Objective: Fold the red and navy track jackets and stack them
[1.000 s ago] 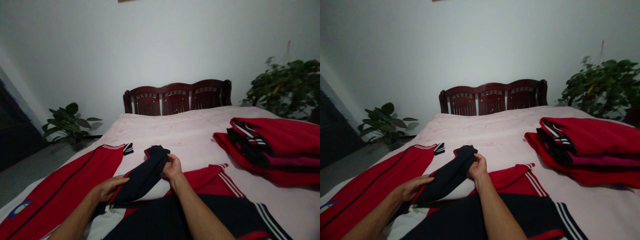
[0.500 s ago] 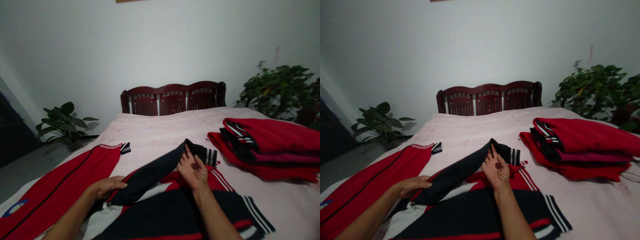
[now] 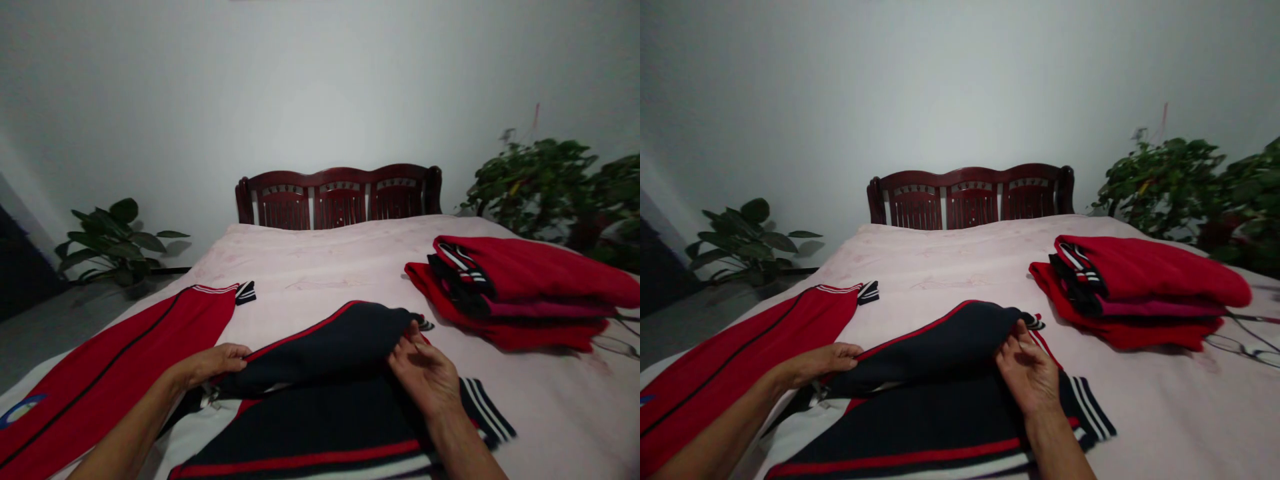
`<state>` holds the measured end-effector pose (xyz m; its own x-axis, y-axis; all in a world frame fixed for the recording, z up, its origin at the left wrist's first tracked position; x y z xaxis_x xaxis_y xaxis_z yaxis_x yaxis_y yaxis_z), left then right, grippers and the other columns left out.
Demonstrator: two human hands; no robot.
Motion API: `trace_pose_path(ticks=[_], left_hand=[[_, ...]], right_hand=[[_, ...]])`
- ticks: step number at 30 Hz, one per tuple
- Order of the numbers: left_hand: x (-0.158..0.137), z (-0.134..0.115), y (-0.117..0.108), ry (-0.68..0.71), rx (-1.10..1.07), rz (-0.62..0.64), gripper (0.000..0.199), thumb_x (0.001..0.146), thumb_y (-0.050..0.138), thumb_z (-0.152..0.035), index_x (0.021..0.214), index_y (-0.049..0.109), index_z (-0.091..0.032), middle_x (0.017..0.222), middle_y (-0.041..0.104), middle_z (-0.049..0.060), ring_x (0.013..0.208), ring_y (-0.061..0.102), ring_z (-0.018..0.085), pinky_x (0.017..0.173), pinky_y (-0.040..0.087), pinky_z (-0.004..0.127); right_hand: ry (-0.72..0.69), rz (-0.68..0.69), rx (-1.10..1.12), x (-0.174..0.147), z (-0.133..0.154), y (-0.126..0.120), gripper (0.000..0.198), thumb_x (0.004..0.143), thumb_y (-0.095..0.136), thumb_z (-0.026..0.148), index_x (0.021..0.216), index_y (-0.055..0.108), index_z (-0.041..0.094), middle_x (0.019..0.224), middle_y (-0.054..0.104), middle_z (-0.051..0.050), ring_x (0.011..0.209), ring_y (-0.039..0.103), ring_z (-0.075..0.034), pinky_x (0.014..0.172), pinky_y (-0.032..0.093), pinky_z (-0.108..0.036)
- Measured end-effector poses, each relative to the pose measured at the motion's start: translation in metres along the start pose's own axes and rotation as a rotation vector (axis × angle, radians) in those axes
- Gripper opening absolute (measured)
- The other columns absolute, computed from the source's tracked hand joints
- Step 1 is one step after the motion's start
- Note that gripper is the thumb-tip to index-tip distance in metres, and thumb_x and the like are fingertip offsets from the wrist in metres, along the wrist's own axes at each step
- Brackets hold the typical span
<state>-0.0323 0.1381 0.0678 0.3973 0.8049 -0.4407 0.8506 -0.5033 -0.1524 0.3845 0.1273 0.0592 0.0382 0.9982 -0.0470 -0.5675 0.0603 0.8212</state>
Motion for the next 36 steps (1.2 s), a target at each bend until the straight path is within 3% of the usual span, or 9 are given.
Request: trace_pose_path(ticks=[4,9,16,20,22,25,28,31,36], left_hand=[[0.004,-0.001,0.002,-0.050,0.156,0.057,0.039,0.069,0.075,-0.052,0.087,0.073,-0.018,0.078,0.069,0.002,0.065,0.058,0.015,0.062,0.043,0.023],[0.026,-0.030,0.018,0.025,0.449,0.052,0.034,0.065,0.076,-0.050,0.082,0.073,-0.020,0.076,0.069,0.001,0.068,0.058,0.018,0.063,0.041,0.024],[0.055,-0.038,0.059,0.087,0.408,-0.028,0.030,0.062,0.073,-0.036,0.085,0.070,-0.017,0.079,0.070,0.000,0.075,0.061,0.021,0.066,0.042,0.026],[0.045,-0.035,0.068,0.095,0.265,0.044,0.035,0.069,0.070,-0.038,0.097,0.069,-0.017,0.093,0.073,0.002,0.084,0.065,0.021,0.074,0.047,0.028],[0.038,-0.033,0.067,0.083,0.099,0.121,0.039,0.069,0.073,-0.039,0.102,0.068,-0.018,0.099,0.073,0.003,0.088,0.066,0.022,0.078,0.048,0.029],[0.031,-0.027,0.063,0.073,-0.102,0.219,0.045,0.067,0.078,-0.039,0.105,0.067,-0.017,0.101,0.072,0.005,0.089,0.066,0.022,0.083,0.048,0.031],[0.033,-0.014,0.052,0.057,-0.141,0.209,0.046,0.064,0.080,-0.043,0.099,0.067,-0.017,0.094,0.071,0.005,0.085,0.064,0.020,0.081,0.048,0.030],[0.039,-0.001,0.038,0.006,-0.023,0.103,0.045,0.062,0.080,-0.051,0.086,0.063,-0.016,0.078,0.065,0.001,0.069,0.057,0.016,0.066,0.044,0.025],[0.035,-0.002,0.017,-0.014,0.170,-0.015,0.049,0.064,0.072,-0.063,0.076,0.054,-0.019,0.065,0.052,-0.005,0.057,0.042,0.011,0.054,0.032,0.023]], right_hand=[[0.303,-0.169,-0.006,-0.014,-0.012,-0.033,0.015,0.086,0.054,0.026,0.092,0.067,0.021,0.097,0.072,-0.007,0.091,0.069,-0.016,0.077,0.057,-0.030],[0.547,-0.325,-0.040,-0.006,-0.013,-0.021,0.029,0.094,0.054,0.044,0.087,0.060,0.017,0.068,0.068,-0.003,0.058,0.067,-0.012,0.045,0.046,-0.017],[0.480,-0.487,-0.249,0.005,0.007,-0.021,0.037,0.086,0.060,0.057,0.084,0.054,0.021,0.067,0.067,-0.003,0.059,0.069,-0.017,0.054,0.056,-0.027],[0.465,-0.476,-0.348,0.011,0.016,-0.032,0.012,0.088,0.061,0.026,0.085,0.054,0.017,0.064,0.067,-0.005,0.053,0.067,-0.014,0.053,0.057,-0.024],[0.429,-0.453,-0.359,0.016,0.025,-0.032,0.009,0.084,0.058,0.009,0.085,0.055,0.017,0.064,0.066,-0.003,0.050,0.064,-0.011,0.051,0.055,-0.019],[0.192,-0.318,-0.414,0.028,0.048,-0.027,0.018,0.078,0.064,0.008,0.092,0.058,0.019,0.072,0.068,0.001,0.055,0.064,-0.009,0.052,0.053,-0.016],[-0.081,-0.222,-0.848,0.044,0.068,-0.026,0.026,0.079,0.063,0.019,0.105,0.061,0.021,0.080,0.070,0.001,0.060,0.064,-0.010,0.051,0.050,-0.017],[-0.054,-0.252,-1.213,0.058,0.068,-0.037,0.031,0.074,0.057,0.014,0.104,0.063,0.017,0.078,0.071,-0.001,0.060,0.064,-0.012,0.052,0.048,-0.019],[0.081,-0.149,-1.415,0.069,0.067,-0.049,0.030,0.067,0.054,0.014,0.092,0.070,0.013,0.068,0.071,-0.002,0.054,0.062,-0.015,0.049,0.044,-0.022]])
Point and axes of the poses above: each hand's wrist, its own x-axis towards the middle knuckle, its own y-axis out of the palm, z = x × y, the point moved 4 cm from there along x, towards the middle knuckle
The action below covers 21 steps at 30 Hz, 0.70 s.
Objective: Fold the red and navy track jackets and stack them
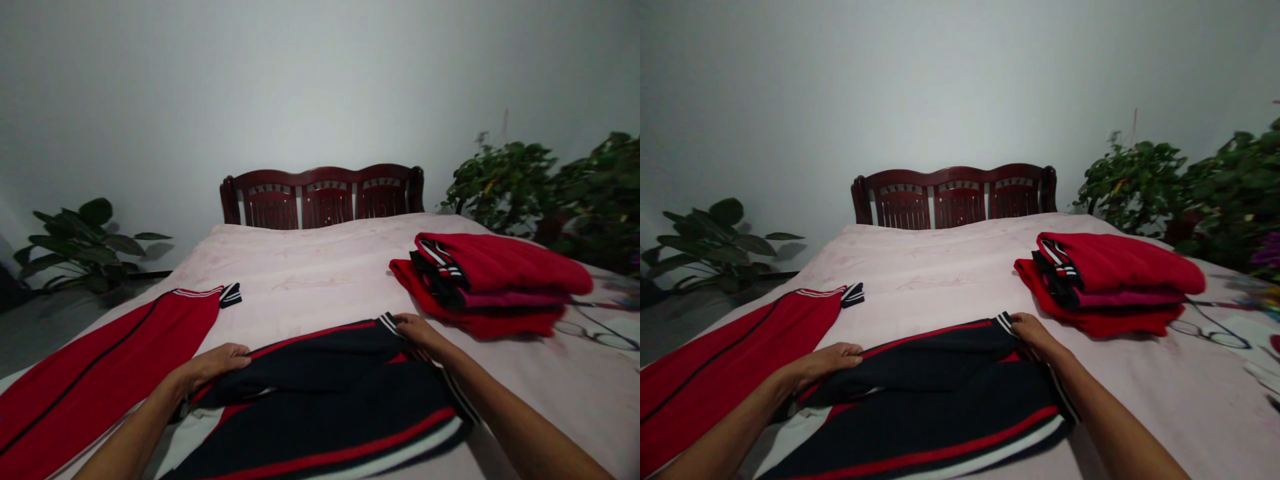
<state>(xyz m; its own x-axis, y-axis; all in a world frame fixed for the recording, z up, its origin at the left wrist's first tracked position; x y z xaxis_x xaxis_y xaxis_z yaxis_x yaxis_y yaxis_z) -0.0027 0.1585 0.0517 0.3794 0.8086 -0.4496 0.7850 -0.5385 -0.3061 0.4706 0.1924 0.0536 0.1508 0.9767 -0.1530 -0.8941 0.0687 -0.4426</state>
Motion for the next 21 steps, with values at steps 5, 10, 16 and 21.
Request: trace_pose_path(ticks=[5,10,16,21], left_hand=[[0.000,-0.006,-0.016,0.050,0.360,-0.123,0.049,0.076,0.049,-0.068,0.078,0.055,-0.020,0.064,0.050,-0.005,0.058,0.045,0.013,0.056,0.035,0.024],[0.006,-0.002,-0.015,0.062,0.627,-0.273,0.031,0.077,0.057,-0.050,0.076,0.062,-0.020,0.071,0.061,0.000,0.070,0.056,0.019,0.063,0.037,0.027],[-0.016,-0.011,0.018,0.260,0.876,-0.526,0.033,0.094,0.044,-0.041,0.117,0.063,-0.026,0.119,0.066,0.008,0.113,0.058,0.024,0.098,0.041,0.037],[-0.020,0.013,0.058,0.391,1.028,-0.366,0.048,0.100,0.036,-0.045,0.147,0.040,-0.037,0.157,0.038,0.003,0.144,0.034,0.023,0.119,0.023,0.047]], right_hand=[[-0.031,-0.073,-0.207,0.005,-0.012,-0.016,0.039,0.073,0.050,0.017,0.108,0.068,0.014,0.089,0.075,-0.007,0.073,0.068,-0.018,0.061,0.046,-0.023],[-0.049,-0.160,-0.417,0.009,-0.020,-0.019,0.037,0.076,0.051,0.023,0.108,0.069,0.014,0.093,0.074,-0.010,0.085,0.069,-0.024,0.071,0.049,-0.029],[-0.340,-0.314,-0.718,-0.007,0.011,-0.008,0.051,0.089,0.044,0.031,0.135,0.054,0.013,0.139,0.055,-0.018,0.129,0.048,-0.032,0.107,0.036,-0.044],[-0.618,-0.074,-1.003,-0.013,0.003,0.044,0.058,0.095,0.037,0.047,0.146,0.044,0.020,0.153,0.042,-0.011,0.142,0.035,-0.030,0.115,0.029,-0.046]])
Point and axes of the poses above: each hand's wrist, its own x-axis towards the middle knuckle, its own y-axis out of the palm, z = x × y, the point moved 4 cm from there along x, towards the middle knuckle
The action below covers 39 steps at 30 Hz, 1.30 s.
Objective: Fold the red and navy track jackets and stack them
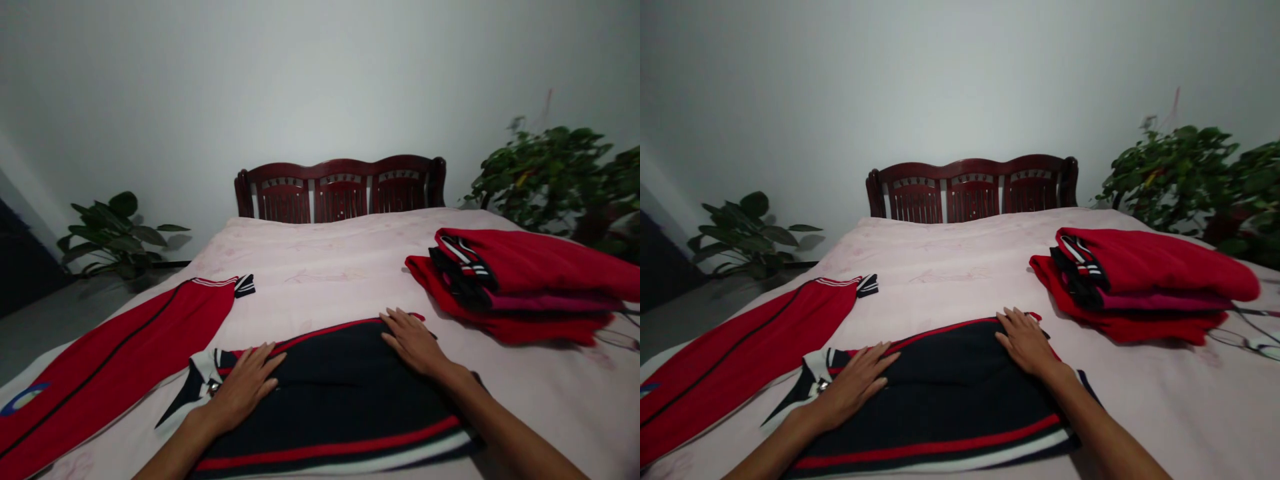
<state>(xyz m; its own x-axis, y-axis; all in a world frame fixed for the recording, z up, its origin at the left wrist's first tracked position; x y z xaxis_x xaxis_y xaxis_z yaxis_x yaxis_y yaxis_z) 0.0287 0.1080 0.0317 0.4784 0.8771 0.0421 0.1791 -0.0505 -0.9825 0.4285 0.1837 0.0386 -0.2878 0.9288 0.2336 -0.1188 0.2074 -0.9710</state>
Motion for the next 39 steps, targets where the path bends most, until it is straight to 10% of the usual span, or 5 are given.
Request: trace_pose_path(ticks=[10,17,24,32,39], left_hand=[[-0.033,0.091,-0.022,-0.302,-0.072,-0.047,0.048,0.092,0.049,-0.049,0.133,0.057,-0.026,0.139,0.059,0.008,0.132,0.049,0.028,0.112,0.030,0.044],[-0.020,0.104,-0.027,-0.321,-0.162,-0.087,0.037,0.090,0.046,-0.053,0.085,0.064,-0.021,0.083,0.067,0.003,0.077,0.061,0.019,0.070,0.042,0.027],[0.021,0.125,-0.056,-0.363,-0.125,-0.215,0.041,0.094,0.037,-0.050,0.088,0.065,-0.021,0.091,0.068,0.006,0.089,0.061,0.022,0.079,0.042,0.030],[0.026,0.108,-0.059,-0.333,-0.146,-0.345,0.044,0.095,0.036,-0.048,0.116,0.062,-0.020,0.112,0.063,0.008,0.101,0.061,0.021,0.090,0.046,0.033],[0.028,0.079,-0.046,-0.208,-0.126,-0.115,0.022,0.087,0.053,-0.030,0.103,0.066,-0.024,0.100,0.066,0.003,0.090,0.062,0.019,0.078,0.046,0.028]], right_hand=[[0.154,0.153,0.075,0.017,-0.041,0.001,0.067,0.087,0.043,0.062,0.132,0.056,0.015,0.136,0.058,-0.017,0.126,0.052,-0.034,0.103,0.042,-0.047],[0.037,0.111,0.090,0.023,-0.041,-0.006,0.044,0.084,0.050,0.060,0.096,0.061,0.020,0.099,0.069,-0.011,0.089,0.064,-0.026,0.076,0.046,-0.034],[0.255,0.207,0.116,0.034,-0.073,-0.014,0.046,0.087,0.040,0.064,0.091,0.058,0.022,0.090,0.070,-0.009,0.082,0.066,-0.026,0.063,0.042,-0.032],[0.206,0.091,-0.070,0.025,-0.073,0.001,0.050,0.089,0.043,0.049,0.123,0.061,0.016,0.124,0.065,-0.018,0.114,0.060,-0.036,0.092,0.046,-0.048],[0.141,0.087,-0.056,0.022,-0.049,0.000,0.061,0.092,0.041,0.044,0.142,0.047,0.010,0.136,0.058,-0.019,0.126,0.054,-0.031,0.106,0.040,-0.043]])
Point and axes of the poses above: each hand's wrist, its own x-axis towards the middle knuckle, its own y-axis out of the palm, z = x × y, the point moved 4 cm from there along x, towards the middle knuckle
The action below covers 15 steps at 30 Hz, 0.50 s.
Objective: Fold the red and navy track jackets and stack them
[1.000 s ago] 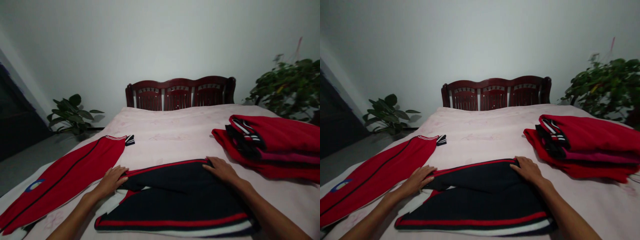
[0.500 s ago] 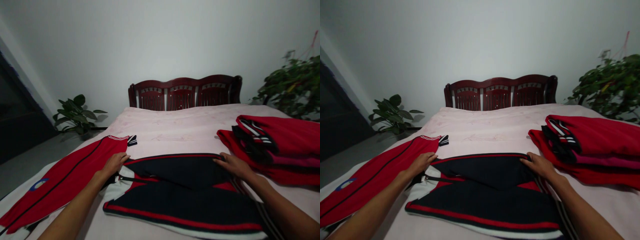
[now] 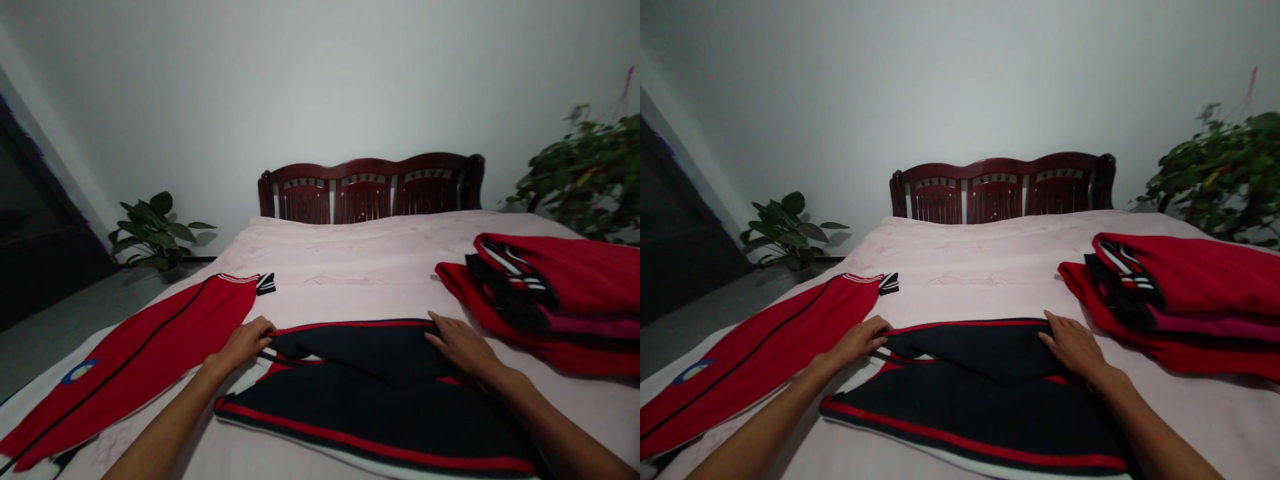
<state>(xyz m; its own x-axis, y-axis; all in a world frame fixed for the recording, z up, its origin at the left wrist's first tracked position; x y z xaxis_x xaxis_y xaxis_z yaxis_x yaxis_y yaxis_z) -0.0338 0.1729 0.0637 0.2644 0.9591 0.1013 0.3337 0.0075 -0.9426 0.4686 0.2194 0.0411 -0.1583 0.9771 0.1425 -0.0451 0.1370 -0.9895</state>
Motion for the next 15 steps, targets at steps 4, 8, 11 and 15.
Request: trace_pose_path(ticks=[4,8,11,15], left_hand=[[0.014,0.003,0.005,-0.074,0.043,-0.109,0.023,0.091,0.041,-0.021,0.098,0.063,-0.020,0.098,0.064,0.006,0.091,0.060,0.019,0.081,0.046,0.031],[0.018,0.005,0.013,-0.110,0.082,-0.126,0.025,0.088,0.042,-0.013,0.094,0.065,-0.020,0.095,0.065,0.006,0.091,0.062,0.019,0.082,0.047,0.031],[0.016,-0.003,0.012,-0.150,0.122,-0.167,0.031,0.087,0.040,-0.009,0.100,0.067,-0.018,0.106,0.066,0.012,0.098,0.063,0.024,0.087,0.047,0.040],[0.016,-0.047,0.014,-0.111,0.140,-0.240,0.038,0.090,0.040,-0.011,0.120,0.062,-0.020,0.134,0.057,0.014,0.125,0.052,0.028,0.106,0.037,0.048]], right_hand=[[0.070,0.043,0.017,-0.005,-0.006,0.010,0.065,0.093,0.038,0.047,0.148,0.040,0.012,0.141,0.054,-0.019,0.129,0.051,-0.032,0.107,0.039,-0.046],[0.146,0.043,0.046,-0.010,-0.017,0.017,0.069,0.093,0.033,0.053,0.148,0.039,0.013,0.146,0.049,-0.017,0.133,0.048,-0.033,0.108,0.037,-0.051],[0.202,0.085,0.034,-0.012,-0.018,0.014,0.069,0.093,0.031,0.053,0.148,0.039,0.013,0.149,0.045,-0.017,0.135,0.045,-0.035,0.108,0.036,-0.054],[0.236,-0.035,-0.070,-0.020,0.013,-0.006,0.065,0.093,0.035,0.050,0.145,0.044,0.012,0.150,0.043,-0.019,0.139,0.037,-0.038,0.110,0.030,-0.057]])
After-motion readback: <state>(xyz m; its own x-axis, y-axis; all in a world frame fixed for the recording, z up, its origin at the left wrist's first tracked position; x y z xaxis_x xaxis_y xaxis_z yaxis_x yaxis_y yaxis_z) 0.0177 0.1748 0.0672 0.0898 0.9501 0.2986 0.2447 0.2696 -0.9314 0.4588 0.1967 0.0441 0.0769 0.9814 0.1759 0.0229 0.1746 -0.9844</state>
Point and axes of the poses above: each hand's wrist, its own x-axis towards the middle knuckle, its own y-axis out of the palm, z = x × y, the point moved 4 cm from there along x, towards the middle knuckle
